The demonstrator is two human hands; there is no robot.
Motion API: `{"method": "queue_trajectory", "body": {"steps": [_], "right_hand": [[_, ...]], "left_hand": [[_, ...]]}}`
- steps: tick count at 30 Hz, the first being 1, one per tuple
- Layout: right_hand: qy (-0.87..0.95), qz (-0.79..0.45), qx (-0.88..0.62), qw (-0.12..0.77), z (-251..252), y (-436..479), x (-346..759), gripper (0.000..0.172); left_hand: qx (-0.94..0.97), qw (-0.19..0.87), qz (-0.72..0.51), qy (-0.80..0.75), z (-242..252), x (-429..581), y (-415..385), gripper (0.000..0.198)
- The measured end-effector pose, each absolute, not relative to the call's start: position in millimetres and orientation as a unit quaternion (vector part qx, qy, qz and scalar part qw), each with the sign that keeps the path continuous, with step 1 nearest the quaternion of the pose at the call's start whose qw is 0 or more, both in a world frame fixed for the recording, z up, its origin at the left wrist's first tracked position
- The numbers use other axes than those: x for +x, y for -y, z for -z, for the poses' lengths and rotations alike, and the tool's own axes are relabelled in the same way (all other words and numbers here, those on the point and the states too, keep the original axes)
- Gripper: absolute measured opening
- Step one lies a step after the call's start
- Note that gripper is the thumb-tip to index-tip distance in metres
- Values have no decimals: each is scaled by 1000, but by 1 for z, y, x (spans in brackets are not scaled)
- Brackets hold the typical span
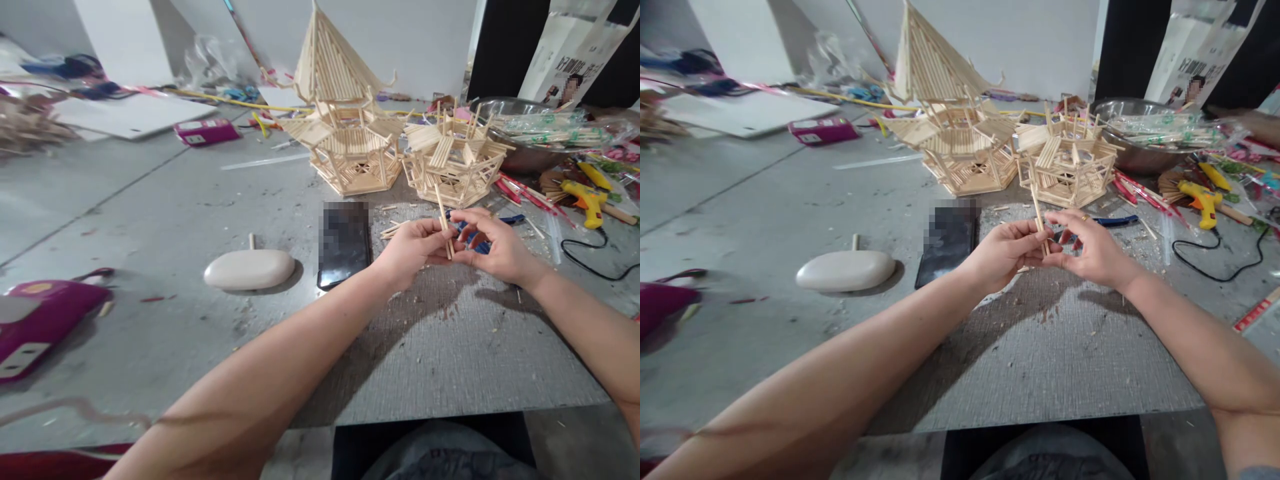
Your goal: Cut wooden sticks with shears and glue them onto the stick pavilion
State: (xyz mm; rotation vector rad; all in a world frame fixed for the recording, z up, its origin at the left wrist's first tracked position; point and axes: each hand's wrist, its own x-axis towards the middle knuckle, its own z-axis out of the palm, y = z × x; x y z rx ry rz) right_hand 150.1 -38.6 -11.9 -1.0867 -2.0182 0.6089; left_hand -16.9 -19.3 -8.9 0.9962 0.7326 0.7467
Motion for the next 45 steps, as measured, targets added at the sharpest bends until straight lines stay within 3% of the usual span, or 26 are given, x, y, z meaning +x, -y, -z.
{"method": "queue_trajectory", "body": {"steps": [5, 12, 23, 45], "right_hand": [[865, -98, -373, 320, 17, 38, 152, 57], [875, -28, -366, 316, 21, 39, 152, 57], [879, -75, -382, 276, 18, 38, 153, 66], [875, -77, -386, 282, 18, 40, 151, 60]], "left_hand": [[449, 757, -341, -330, 9, -17, 20, 7], [455, 758, -347, -315, 13, -16, 20, 10], [448, 754, -345, -335, 12, -15, 21, 10], [455, 741, -348, -349, 10, -12, 22, 9]]}}
